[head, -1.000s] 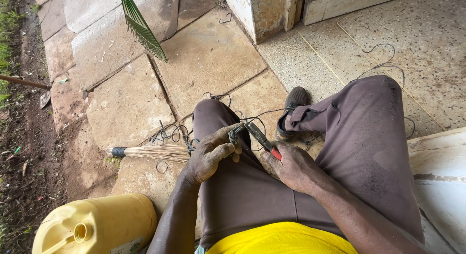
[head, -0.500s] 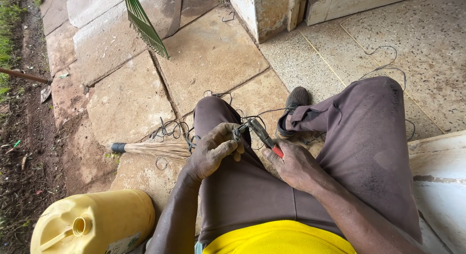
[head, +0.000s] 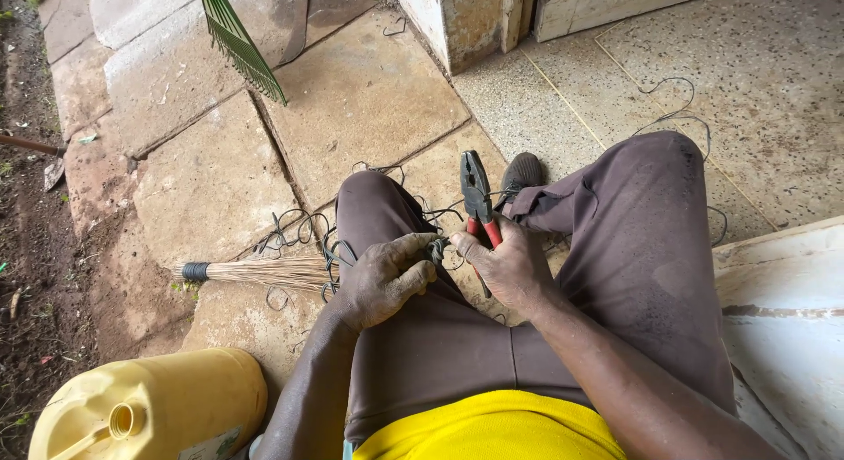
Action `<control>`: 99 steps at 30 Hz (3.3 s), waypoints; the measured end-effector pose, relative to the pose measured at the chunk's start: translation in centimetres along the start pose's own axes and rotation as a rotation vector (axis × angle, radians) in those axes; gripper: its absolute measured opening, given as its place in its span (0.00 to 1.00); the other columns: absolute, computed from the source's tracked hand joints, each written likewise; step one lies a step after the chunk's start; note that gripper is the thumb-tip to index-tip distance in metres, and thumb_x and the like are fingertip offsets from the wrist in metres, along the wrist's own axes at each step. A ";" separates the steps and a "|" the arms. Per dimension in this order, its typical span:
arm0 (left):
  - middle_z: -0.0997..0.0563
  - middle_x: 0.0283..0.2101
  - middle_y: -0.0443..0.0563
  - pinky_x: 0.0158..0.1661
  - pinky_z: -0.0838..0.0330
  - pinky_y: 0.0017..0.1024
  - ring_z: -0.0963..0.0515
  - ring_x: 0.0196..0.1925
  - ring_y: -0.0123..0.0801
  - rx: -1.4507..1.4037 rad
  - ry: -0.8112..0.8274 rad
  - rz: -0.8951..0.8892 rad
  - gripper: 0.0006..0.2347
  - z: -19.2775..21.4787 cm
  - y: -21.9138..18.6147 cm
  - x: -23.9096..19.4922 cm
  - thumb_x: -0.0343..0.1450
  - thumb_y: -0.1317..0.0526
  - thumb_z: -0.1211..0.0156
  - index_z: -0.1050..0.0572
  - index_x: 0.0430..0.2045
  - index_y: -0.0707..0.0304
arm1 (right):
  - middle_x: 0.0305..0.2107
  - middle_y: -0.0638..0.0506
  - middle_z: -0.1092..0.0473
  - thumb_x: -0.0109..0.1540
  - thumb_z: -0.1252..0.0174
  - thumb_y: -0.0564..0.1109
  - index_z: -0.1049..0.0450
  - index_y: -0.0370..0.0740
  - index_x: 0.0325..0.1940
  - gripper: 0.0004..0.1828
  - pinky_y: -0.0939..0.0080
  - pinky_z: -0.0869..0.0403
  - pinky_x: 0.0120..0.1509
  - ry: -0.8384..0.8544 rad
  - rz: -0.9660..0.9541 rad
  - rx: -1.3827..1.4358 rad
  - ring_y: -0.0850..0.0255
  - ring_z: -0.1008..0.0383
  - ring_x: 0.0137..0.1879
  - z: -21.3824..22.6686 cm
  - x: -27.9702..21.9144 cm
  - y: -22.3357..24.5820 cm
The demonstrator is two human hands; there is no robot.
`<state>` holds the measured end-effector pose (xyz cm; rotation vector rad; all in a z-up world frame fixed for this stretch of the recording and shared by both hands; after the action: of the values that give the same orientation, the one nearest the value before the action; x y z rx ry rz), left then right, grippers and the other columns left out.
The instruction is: The person sits on a tiled floor and uses pliers to strip the insulation from a black wire. They then twist the exposed wire strands together by hand and continue to strip and twist sections of the wire.
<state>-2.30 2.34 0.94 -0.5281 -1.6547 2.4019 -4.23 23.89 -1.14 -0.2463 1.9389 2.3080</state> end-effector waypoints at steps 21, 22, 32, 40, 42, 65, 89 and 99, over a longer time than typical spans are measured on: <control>0.10 0.32 0.56 0.40 0.18 0.35 0.11 0.32 0.33 0.039 -0.063 -0.005 0.21 -0.1 -1.3 0.0 0.76 0.59 0.44 0.26 0.64 0.68 | 0.14 0.49 0.27 0.58 0.28 0.42 0.20 0.42 0.30 0.06 0.65 0.25 0.27 0.028 -0.029 0.167 0.62 0.25 0.21 -0.6 0.5 -2.2; 0.10 0.32 0.56 0.40 0.18 0.35 0.11 0.32 0.33 0.036 -0.066 -0.002 0.21 -0.2 -1.2 -0.1 0.76 0.59 0.44 0.26 0.64 0.68 | 0.14 0.49 0.27 0.58 0.28 0.42 0.20 0.42 0.30 0.06 0.65 0.25 0.27 0.032 -0.031 0.164 0.62 0.25 0.21 -0.7 0.6 -2.5; 0.12 0.32 0.55 0.38 0.17 0.35 0.11 0.31 0.36 0.008 -0.078 -0.092 0.25 -0.4 -1.3 0.2 0.74 0.61 0.36 0.28 0.69 0.58 | 0.19 0.43 0.23 0.60 0.31 0.46 0.20 0.40 0.34 0.08 0.61 0.23 0.32 0.041 -0.130 0.180 0.57 0.19 0.27 -0.7 0.5 -2.1; 0.14 0.33 0.58 0.38 0.23 0.27 0.14 0.29 0.34 -0.406 -0.029 -0.210 0.23 1.1 0.5 0.2 0.80 0.63 0.51 0.37 0.74 0.66 | 0.28 0.40 0.20 0.69 0.44 0.64 0.19 0.42 0.48 0.24 0.48 0.23 0.46 0.088 -0.012 -0.373 0.50 0.17 0.38 1.4 -1.9 0.1; 0.16 0.33 0.64 0.38 0.21 0.35 0.14 0.29 0.42 -0.499 0.000 -0.222 0.23 1.4 0.6 0.5 0.80 0.64 0.54 0.39 0.74 0.69 | 0.39 0.36 0.19 0.74 0.50 0.55 0.22 0.40 0.59 0.20 0.44 0.22 0.56 0.110 -0.048 -0.398 0.43 0.17 0.46 1.1 -2.8 -0.2; 0.16 0.34 0.63 0.40 0.19 0.33 0.13 0.33 0.40 -0.416 -0.080 -0.232 0.23 1.0 1.5 0.6 0.81 0.63 0.50 0.39 0.74 0.69 | 0.60 0.28 0.34 0.76 0.62 0.61 0.49 0.31 0.81 0.37 0.39 0.25 0.65 0.113 0.317 -0.937 0.38 0.29 0.68 -2.6 -1.5 -0.1; 0.14 0.41 0.67 0.46 0.16 0.53 0.12 0.45 0.62 0.341 -0.377 0.085 0.24 -0.4 -2.8 2.0 0.70 0.58 0.32 0.33 0.61 0.54 | 0.31 0.40 0.21 0.67 0.42 0.71 0.20 0.47 0.46 0.27 0.40 0.21 0.53 0.143 0.015 -0.530 0.40 0.17 0.46 -0.4 0.6 -1.0; 0.16 0.36 0.73 0.47 0.22 0.59 0.16 0.47 0.70 0.723 -0.162 0.253 0.20 2.3 0.0 6.4 0.69 0.40 0.39 0.22 0.39 0.58 | 0.37 0.41 0.24 0.63 0.40 0.61 0.24 0.48 0.45 0.17 0.39 0.21 0.54 0.154 0.298 -0.746 0.40 0.19 0.51 0.5 6.9 -2.8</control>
<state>-9.10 2.56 0.45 -0.4329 -0.6745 3.0355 -10.45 24.80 -5.16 -0.2075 1.1256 3.2128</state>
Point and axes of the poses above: each hand's wrist, its own x-axis towards the middle knuckle, its own z-axis out of the back of the hand, y = z × x, the point moved 3 cm from there along x, towards the middle knuckle
